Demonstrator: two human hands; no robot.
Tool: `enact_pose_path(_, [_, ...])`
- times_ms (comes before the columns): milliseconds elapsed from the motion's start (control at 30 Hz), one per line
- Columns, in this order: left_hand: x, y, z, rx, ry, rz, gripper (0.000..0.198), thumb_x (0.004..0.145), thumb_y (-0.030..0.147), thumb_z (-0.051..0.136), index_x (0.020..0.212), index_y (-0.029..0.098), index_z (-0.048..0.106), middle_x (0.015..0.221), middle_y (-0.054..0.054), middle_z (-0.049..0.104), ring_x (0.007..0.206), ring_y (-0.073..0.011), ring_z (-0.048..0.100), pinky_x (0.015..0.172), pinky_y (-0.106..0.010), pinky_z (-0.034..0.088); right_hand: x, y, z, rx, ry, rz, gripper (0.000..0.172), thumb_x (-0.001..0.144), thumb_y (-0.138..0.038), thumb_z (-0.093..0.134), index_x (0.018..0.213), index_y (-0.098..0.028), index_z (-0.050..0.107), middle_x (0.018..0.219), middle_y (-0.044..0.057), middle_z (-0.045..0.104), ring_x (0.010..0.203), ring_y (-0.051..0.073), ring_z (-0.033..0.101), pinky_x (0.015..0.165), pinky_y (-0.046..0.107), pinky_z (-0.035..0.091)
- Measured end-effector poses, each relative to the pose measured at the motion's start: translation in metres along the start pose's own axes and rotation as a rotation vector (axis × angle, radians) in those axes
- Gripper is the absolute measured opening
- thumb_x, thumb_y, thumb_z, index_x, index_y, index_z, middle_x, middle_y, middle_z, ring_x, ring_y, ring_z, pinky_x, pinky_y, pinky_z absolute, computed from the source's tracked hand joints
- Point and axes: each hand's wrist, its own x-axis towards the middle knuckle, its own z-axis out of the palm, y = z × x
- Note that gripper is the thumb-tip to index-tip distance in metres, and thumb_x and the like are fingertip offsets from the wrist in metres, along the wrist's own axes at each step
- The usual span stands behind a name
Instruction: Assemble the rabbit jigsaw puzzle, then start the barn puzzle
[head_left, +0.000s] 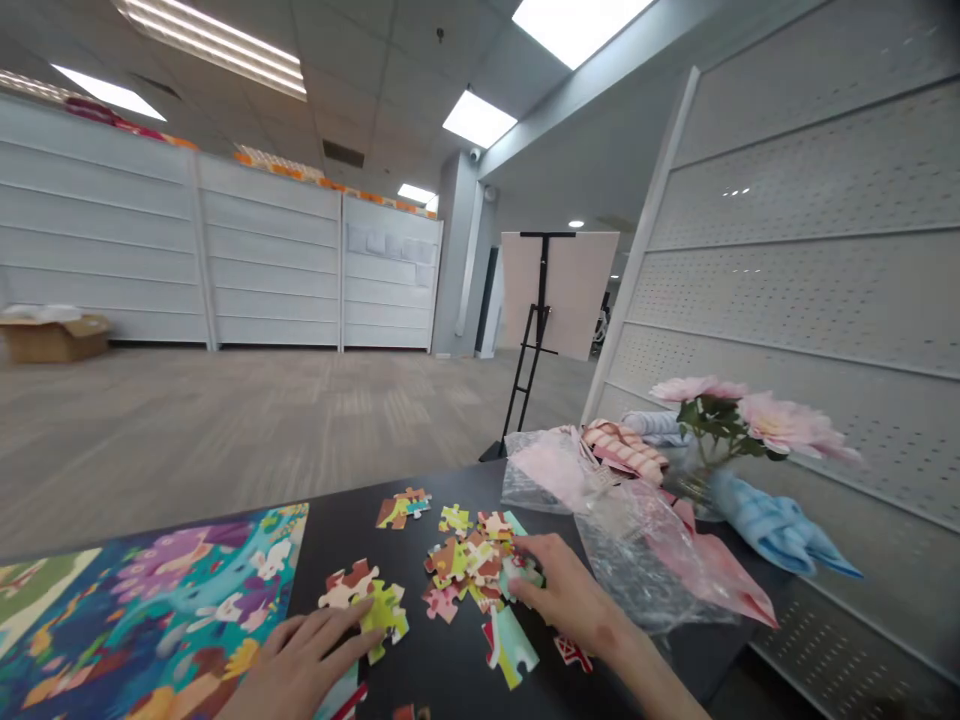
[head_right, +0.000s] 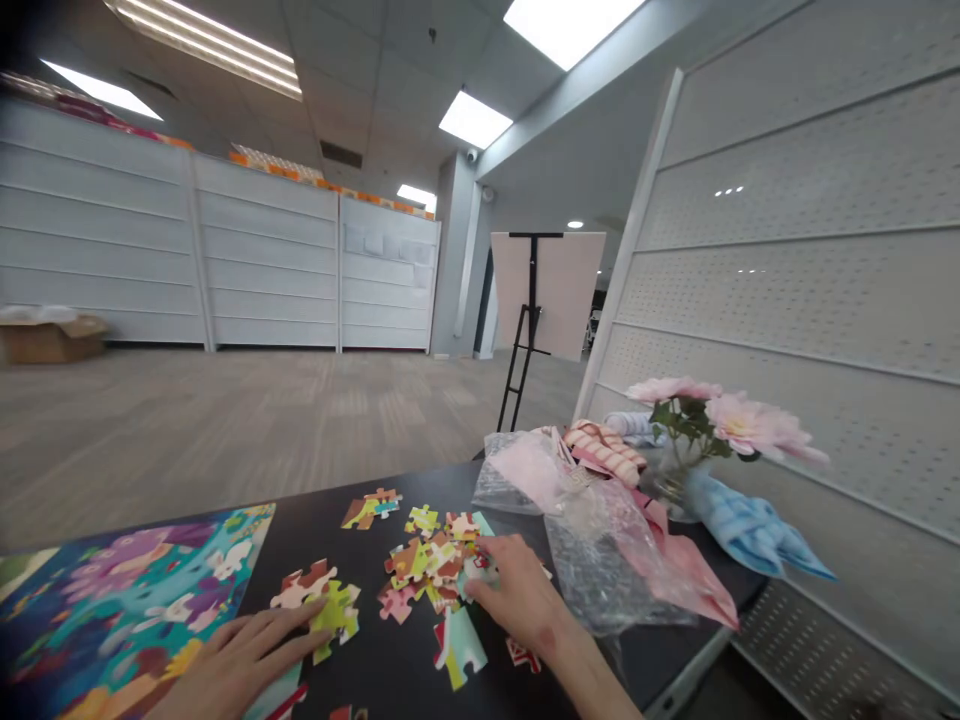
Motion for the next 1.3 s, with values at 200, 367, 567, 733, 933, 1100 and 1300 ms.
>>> enact_pose_path(200, [-0.012, 0.020, -0.037, -0.125, -0.014, -0.188, 0.057, 0.094, 0.047, 0.057, 0.150, 0.037, 0.046, 0.162, -0.002, 0.037, 0.149, -0.0360, 0.032, 0.119, -0.064, 0.026, 0.022, 0.003, 0.003, 0.029, -0.016, 0.078, 0.060, 0.070, -0.029, 0.064, 0.129, -0.016, 0.066, 0.103, 0.012, 0.072, 0.100, 0.032, 0.065, 0.093, 0.044, 0.047])
enact_pose_path(367, [-0.015, 0.012, -0.032, -0.175, -0.015, -0.166, 0.056, 0.098, 0.052, 0.052, 0.151, 0.041, 0.040, 0.161, -0.001, 0.040, 0.147, -0.0348, 0.034, 0.118, -0.067, 0.025, 0.021, 0.026, -0.003, 0.329, 0.073, 0.124, 0.037, 0.066, -0.036, 0.070, 0.099, -0.020, 0.073, 0.086, 0.005, 0.071, 0.084, 0.025, 0.065, 0.079, 0.035, 0.049])
enact_pose_path(567, [-0.014, -0.003, -0.016, -0.138, 0.047, -0.159, 0.045, 0.099, 0.049, 0.050, 0.143, 0.044, 0.052, 0.156, 0.001, 0.048, 0.144, -0.0344, 0.041, 0.117, -0.066, 0.030, 0.016, 0.046, -0.012, 0.463, 0.121, 0.219, 0.029, 0.081, -0.051, 0.054, 0.086, -0.023, 0.056, 0.066, 0.000, 0.065, 0.055, 0.016, 0.061, 0.050, 0.025, 0.045])
enact_pose_path(733, [-0.014, -0.009, -0.009, -0.105, 0.102, -0.144, 0.040, 0.098, 0.048, 0.052, 0.137, 0.044, 0.059, 0.151, 0.001, 0.053, 0.139, -0.0357, 0.048, 0.113, -0.067, 0.036, 0.028, 0.062, -0.031, 0.395, 0.230, 0.242, 0.024, 0.086, -0.041, 0.047, 0.096, -0.022, 0.058, 0.072, 0.004, 0.068, 0.068, 0.021, 0.069, 0.059, 0.031, 0.054])
enact_pose_path(933, [-0.011, -0.013, -0.006, -0.052, 0.085, -0.153, 0.042, 0.099, 0.052, 0.050, 0.138, 0.043, 0.058, 0.151, -0.001, 0.053, 0.140, -0.0347, 0.047, 0.114, -0.063, 0.037, 0.021, 0.039, -0.021, 0.103, 0.211, 0.076, 0.022, 0.080, -0.035, 0.063, 0.093, -0.021, 0.073, 0.106, 0.010, 0.070, 0.110, 0.029, 0.060, 0.103, 0.042, 0.042])
enact_pose_path(1100, [-0.009, -0.017, -0.007, -0.004, 0.135, -0.148, 0.041, 0.100, 0.051, 0.046, 0.134, 0.037, 0.064, 0.147, -0.004, 0.058, 0.135, -0.0348, 0.052, 0.111, -0.060, 0.043, 0.011, 0.007, 0.005, -0.056, 0.014, 0.051, 0.036, 0.064, -0.046, 0.080, 0.088, -0.019, 0.075, 0.098, 0.007, 0.070, 0.099, 0.029, 0.062, 0.089, 0.036, 0.045])
enact_pose_path(1300, [-0.020, -0.007, -0.027, -0.117, 0.081, -0.157, 0.048, 0.091, 0.041, 0.061, 0.139, 0.037, 0.058, 0.154, -0.005, 0.050, 0.143, -0.0361, 0.041, 0.117, -0.062, 0.032, 0.035, 0.008, -0.004, -0.108, -0.111, 0.103, 0.037, 0.050, -0.030, 0.086, 0.083, -0.021, 0.072, 0.089, 0.003, 0.073, 0.085, 0.024, 0.066, 0.069, 0.027, 0.045])
